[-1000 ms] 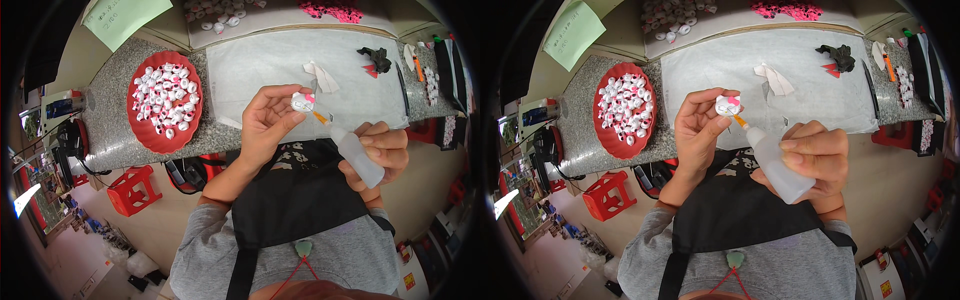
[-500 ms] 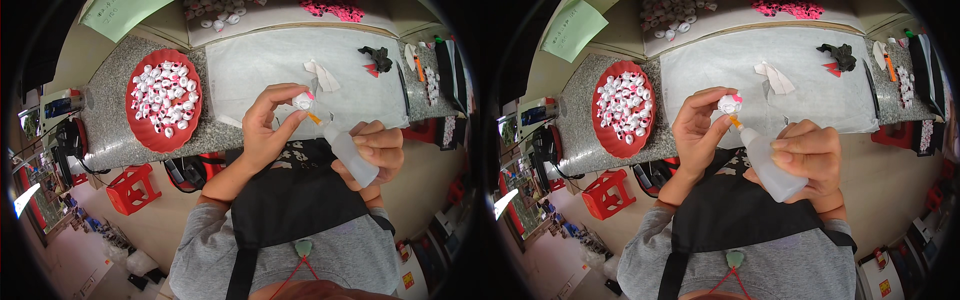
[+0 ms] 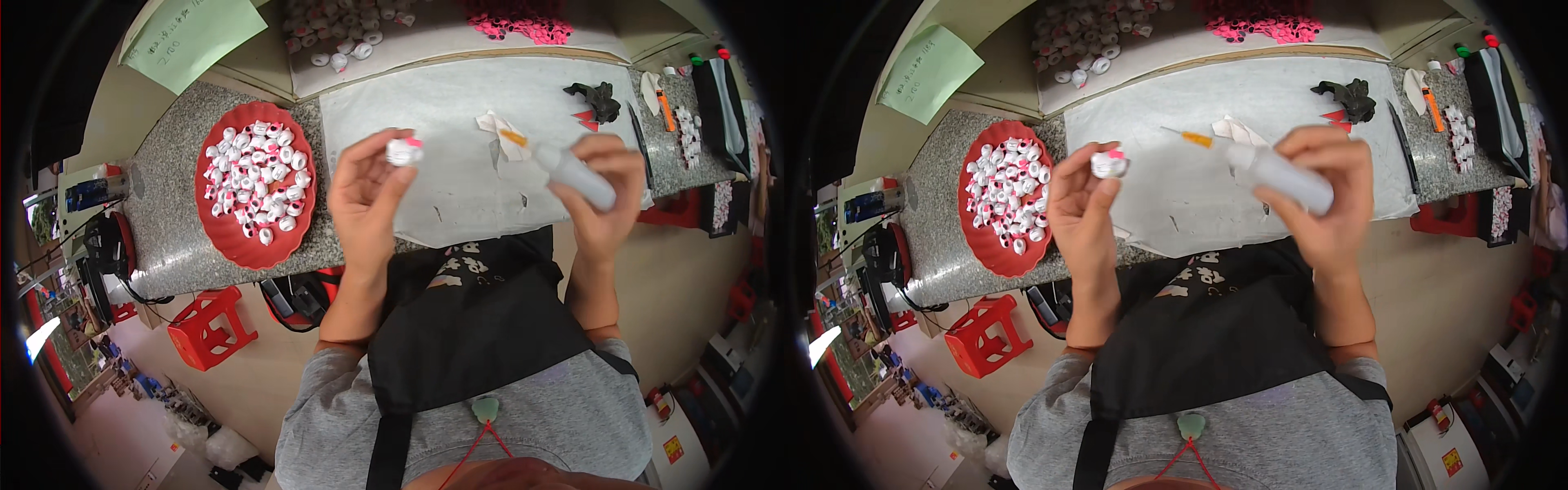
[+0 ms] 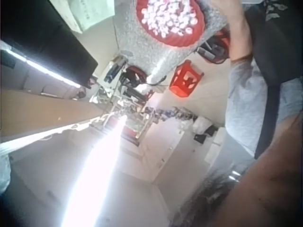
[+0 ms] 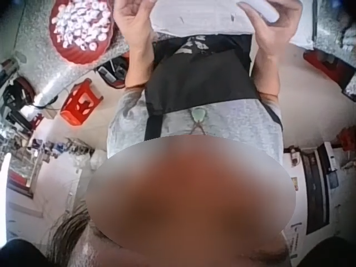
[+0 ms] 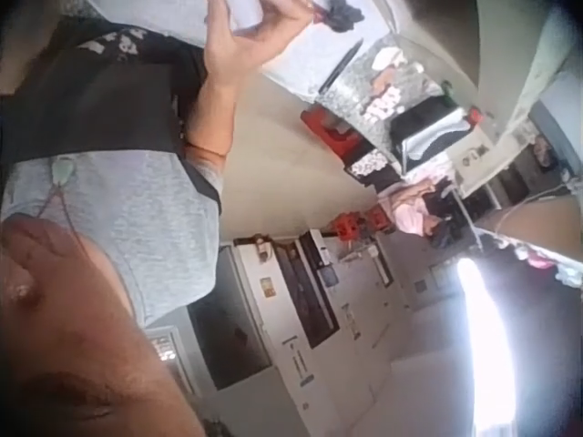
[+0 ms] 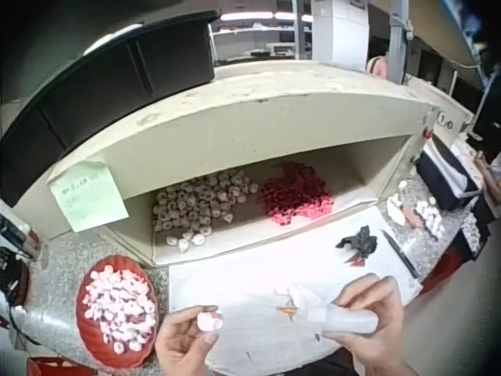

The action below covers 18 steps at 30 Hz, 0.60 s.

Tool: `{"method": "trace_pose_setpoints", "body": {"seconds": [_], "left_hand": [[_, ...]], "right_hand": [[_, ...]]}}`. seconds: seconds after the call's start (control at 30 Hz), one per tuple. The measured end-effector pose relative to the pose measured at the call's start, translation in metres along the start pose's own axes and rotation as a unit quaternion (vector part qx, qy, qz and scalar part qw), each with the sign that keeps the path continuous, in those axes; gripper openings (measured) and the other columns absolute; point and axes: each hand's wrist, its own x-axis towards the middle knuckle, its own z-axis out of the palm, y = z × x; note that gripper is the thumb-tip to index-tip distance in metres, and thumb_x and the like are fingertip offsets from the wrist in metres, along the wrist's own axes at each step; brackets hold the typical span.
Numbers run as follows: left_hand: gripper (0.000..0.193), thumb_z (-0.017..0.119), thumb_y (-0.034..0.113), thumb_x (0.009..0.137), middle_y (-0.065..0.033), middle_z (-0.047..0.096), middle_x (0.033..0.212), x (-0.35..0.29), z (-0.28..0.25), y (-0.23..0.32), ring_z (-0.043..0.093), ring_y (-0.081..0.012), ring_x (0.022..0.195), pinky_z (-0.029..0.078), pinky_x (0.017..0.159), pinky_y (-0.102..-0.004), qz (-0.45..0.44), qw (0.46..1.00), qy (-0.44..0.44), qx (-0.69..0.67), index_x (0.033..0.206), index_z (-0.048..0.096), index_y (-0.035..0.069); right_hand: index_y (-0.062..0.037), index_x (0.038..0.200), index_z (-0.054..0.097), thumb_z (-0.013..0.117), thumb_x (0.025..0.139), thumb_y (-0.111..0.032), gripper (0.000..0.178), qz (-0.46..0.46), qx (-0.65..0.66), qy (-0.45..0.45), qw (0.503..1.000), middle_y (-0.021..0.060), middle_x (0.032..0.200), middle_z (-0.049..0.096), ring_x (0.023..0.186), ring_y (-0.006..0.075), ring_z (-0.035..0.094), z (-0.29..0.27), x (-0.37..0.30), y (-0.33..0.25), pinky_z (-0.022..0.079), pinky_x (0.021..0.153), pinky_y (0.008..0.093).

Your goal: Applying glue or paint to small plastic toy components and arranging them on a workbench.

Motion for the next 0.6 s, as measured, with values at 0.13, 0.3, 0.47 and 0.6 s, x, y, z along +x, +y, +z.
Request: {"method": "trace_pose_setpoints", "body": {"seconds": [0.13, 0.3, 0.47, 0.6], "left_hand": [[0.032, 0.051, -0.008, 0.070, -0.0152, 0.050, 0.099, 0.009, -0.027, 0.005, 0.050, -0.0163, 0.089, 0.039, 0.078, -0.0246, 0.034, 0.997, 0.076, -0.008, 0.101, 0.043, -0.004], [0.032, 0.051, -0.008, 0.070, -0.0164, 0.051, 0.098, 0.005, -0.026, 0.010, 0.051, -0.0180, 0.091, 0.040, 0.079, -0.0264, 0.028, 0.996, 0.085, -0.008, 0.101, 0.042, -0.004], [0.033, 0.050, -0.007, 0.071, -0.0168, 0.049, 0.101, 0.000, -0.020, 0.003, 0.050, -0.0190, 0.091, 0.042, 0.079, -0.0305, -0.009, 0.998, 0.052, -0.036, 0.102, 0.042, -0.003], [0.033, 0.050, -0.006, 0.072, -0.0139, 0.049, 0.100, 0.004, -0.014, 0.000, 0.051, -0.0172, 0.088, 0.042, 0.079, -0.0301, -0.068, 0.993, 0.021, -0.089, 0.103, 0.041, -0.003]], "right_hand": [[-0.0023, 0.083, 0.044, 0.053, 0.067, 0.002, 0.019, 0.244, 0.027, -0.084, 0.966, 0.0054, 0.076, 0.046, 0.066, 0.0108, 0.050, -0.002, 0.028, 0.057, 0.042, 0.054, 0.0217], [-0.0016, 0.085, 0.050, 0.054, 0.070, -0.007, 0.017, 0.257, -0.084, -0.066, 0.961, 0.0040, 0.074, 0.050, 0.071, 0.0142, 0.054, -0.004, 0.073, 0.134, 0.043, 0.057, 0.0235], [-0.0010, 0.084, 0.050, 0.059, 0.069, -0.015, 0.023, 0.023, -0.420, -0.094, 0.903, 0.0110, 0.078, 0.052, 0.073, 0.0291, 0.050, 0.010, 0.097, 0.158, 0.040, 0.064, 0.0322], [-0.0016, 0.081, 0.051, 0.057, 0.070, -0.013, 0.017, -0.014, -0.411, -0.091, 0.907, 0.0072, 0.068, 0.053, 0.063, 0.0225, 0.052, 0.006, 0.096, 0.150, 0.040, 0.057, 0.0283]]}}
